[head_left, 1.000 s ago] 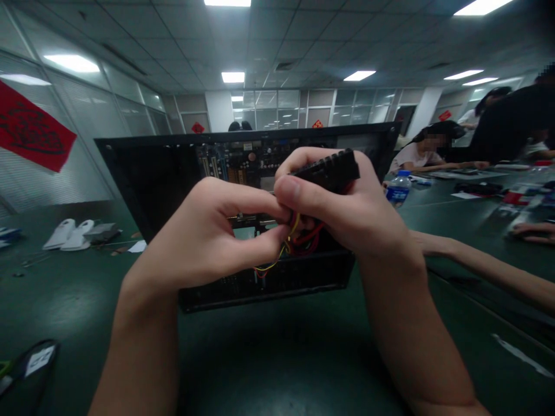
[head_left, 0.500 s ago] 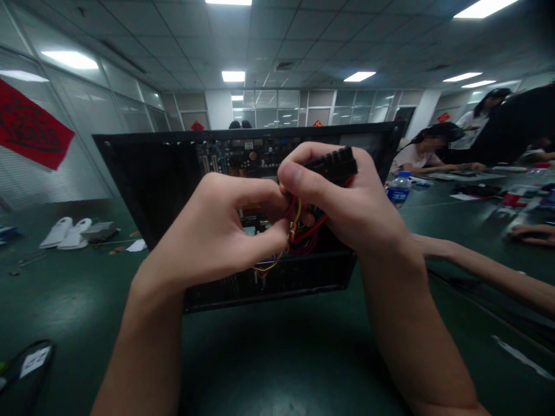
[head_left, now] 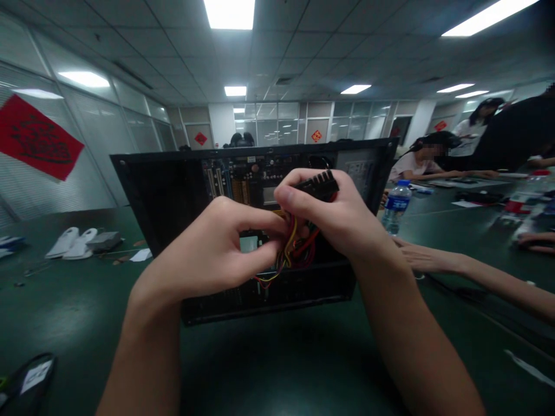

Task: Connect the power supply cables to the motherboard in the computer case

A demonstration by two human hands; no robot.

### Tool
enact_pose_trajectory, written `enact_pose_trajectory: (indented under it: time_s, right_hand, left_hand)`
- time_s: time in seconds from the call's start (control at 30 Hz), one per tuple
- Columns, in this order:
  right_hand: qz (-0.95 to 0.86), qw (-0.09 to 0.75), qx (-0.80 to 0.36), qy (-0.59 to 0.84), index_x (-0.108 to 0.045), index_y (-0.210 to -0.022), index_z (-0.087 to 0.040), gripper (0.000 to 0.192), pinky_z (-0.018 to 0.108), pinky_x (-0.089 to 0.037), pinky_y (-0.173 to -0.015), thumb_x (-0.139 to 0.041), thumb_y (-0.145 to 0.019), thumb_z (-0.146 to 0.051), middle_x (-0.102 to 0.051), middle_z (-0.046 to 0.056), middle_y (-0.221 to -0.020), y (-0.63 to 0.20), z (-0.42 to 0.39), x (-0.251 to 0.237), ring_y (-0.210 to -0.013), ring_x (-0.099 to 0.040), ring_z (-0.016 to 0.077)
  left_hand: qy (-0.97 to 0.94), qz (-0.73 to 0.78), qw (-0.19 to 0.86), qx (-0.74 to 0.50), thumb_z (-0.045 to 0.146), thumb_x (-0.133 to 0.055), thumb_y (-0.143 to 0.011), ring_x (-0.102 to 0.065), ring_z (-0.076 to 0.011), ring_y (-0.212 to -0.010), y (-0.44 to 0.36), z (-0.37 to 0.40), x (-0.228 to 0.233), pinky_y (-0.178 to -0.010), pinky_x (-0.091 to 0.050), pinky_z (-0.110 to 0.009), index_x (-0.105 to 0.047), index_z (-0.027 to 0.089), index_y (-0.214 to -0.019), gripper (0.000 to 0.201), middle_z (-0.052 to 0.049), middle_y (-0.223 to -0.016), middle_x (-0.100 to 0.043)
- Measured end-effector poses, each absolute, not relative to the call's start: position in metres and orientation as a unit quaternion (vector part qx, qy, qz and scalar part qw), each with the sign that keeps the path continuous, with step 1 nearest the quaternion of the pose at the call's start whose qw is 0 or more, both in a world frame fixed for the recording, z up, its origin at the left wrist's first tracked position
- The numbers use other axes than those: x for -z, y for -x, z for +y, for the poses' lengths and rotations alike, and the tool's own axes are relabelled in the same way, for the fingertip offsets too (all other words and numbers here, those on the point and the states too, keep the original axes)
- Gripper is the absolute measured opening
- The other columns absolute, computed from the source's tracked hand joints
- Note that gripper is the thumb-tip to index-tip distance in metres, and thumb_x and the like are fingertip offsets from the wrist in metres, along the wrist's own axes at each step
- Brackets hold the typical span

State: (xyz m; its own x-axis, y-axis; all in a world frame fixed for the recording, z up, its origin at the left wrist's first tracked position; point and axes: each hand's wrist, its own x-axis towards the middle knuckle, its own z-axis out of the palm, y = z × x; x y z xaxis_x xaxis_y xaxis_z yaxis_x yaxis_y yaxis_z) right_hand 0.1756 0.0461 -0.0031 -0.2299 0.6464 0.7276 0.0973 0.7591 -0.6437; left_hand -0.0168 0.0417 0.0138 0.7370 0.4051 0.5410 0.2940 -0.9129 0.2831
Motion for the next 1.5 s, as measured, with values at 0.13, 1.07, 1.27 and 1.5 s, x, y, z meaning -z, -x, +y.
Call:
enact_pose_trajectory:
  time_s: [0.13,1.07,1.27,1.5]
  right_hand:
    - [-0.744,0.569,-0.239,0.254,-0.066,-0.074,-0.015,0.041,0.019,-0.038,-0.049,-0.077,-0.078,-0.055,-0.056,-0.002,-0.062,-0.175,0.05,0.004,-0.055,-0.05,0.0078]
    - [-0.756,0.556,-0.256,0.232,-0.07,-0.079,-0.014,0.041,0.021,-0.039,-0.054,-0.076,-0.079,-0.054,-0.058,-0.001,-0.067,-0.174,0.064,0.009,-0.061,-0.051,0.0092]
    - [-0.748,0.565,-0.239,0.254,-0.069,-0.077,-0.014,0.043,0.022,-0.04,-0.055,-0.075,-0.078,-0.057,-0.06,0.0,-0.067,-0.17,0.064,0.008,-0.063,-0.054,0.0105]
    - [-0.719,0.592,-0.198,0.306,-0.068,-0.081,-0.018,0.045,0.024,-0.042,-0.052,-0.072,-0.081,-0.062,-0.057,-0.001,-0.062,-0.169,0.061,0.009,-0.057,-0.054,0.0113]
  left_hand:
    - [-0.926,0.183,0.095,-0.315,0.014,-0.066,-0.083,-0.07,-0.0117,-0.073,0.016,0.044,-0.012,-0.067,-0.054,-0.017,-0.077,0.02,-0.087,0.013,0.004,-0.081,-0.076]
    - [-0.926,0.2,0.129,-0.293,0.014,-0.064,-0.084,-0.068,-0.0112,-0.072,0.017,0.058,-0.009,-0.068,-0.052,-0.017,-0.077,0.018,-0.085,0.014,0.003,-0.079,-0.075]
    - [-0.921,0.221,0.092,-0.307,0.013,-0.06,-0.082,-0.063,-0.0103,-0.066,0.014,0.059,-0.007,-0.063,-0.049,-0.018,-0.074,0.016,-0.079,0.015,0.003,-0.073,-0.071]
    - [-0.891,0.27,0.013,-0.365,0.016,-0.057,-0.079,-0.052,-0.0092,-0.056,0.007,0.058,-0.002,-0.051,-0.039,-0.021,-0.067,0.013,-0.068,0.014,0.003,-0.06,-0.06]
